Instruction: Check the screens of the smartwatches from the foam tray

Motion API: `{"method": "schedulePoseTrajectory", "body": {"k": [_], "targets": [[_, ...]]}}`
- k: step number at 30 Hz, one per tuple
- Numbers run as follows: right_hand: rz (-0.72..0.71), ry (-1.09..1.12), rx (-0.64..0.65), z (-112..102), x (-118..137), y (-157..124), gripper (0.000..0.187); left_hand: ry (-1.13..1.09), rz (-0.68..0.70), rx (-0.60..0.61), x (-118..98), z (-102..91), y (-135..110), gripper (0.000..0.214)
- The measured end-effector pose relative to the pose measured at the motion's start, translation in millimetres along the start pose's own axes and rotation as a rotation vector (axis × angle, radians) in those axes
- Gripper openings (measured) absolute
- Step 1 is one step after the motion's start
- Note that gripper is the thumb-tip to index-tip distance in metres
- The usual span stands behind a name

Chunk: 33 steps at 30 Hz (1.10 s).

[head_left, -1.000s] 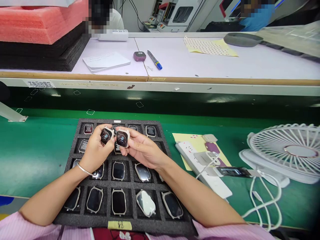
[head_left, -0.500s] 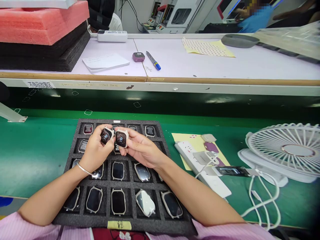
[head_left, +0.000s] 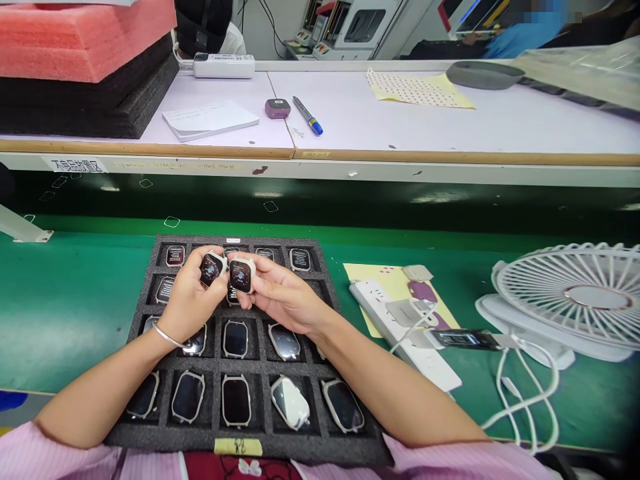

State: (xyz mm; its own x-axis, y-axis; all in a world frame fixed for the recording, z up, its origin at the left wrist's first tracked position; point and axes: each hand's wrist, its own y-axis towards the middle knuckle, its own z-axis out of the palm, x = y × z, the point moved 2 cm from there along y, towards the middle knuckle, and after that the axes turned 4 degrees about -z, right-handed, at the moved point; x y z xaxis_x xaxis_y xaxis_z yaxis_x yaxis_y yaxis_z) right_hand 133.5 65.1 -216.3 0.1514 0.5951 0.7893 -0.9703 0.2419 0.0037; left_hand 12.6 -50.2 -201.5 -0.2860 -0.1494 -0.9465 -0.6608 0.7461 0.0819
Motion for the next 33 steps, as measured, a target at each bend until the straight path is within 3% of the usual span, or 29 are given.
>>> {"method": "schedulePoseTrajectory", "body": {"k": [12,21,26,33], "targets": [[-0.008,-0.001,-0.007,-1.2,-0.8,0.1,0.041,-0.04,-0.028,-0.007,1.1,-0.4,1.7,0.032],[0.031,0.05,-0.225,-12.0,2.0,6.5,0.04,-0.564,-0.408,0.046,-1.2,0.7,3.0,0.065],[0.015,0.033,-0.276,-13.9,2.9,7.1,0.036,-0.575,-0.377,0.073,-3.6,-0.5,1.3,0.056],[-0.019,-0.102,-0.237,-11.3,3.4,4.5,0.04,-0.56,-0.348,0.096,-1.0,-0.7,1.2,0.043]]}}
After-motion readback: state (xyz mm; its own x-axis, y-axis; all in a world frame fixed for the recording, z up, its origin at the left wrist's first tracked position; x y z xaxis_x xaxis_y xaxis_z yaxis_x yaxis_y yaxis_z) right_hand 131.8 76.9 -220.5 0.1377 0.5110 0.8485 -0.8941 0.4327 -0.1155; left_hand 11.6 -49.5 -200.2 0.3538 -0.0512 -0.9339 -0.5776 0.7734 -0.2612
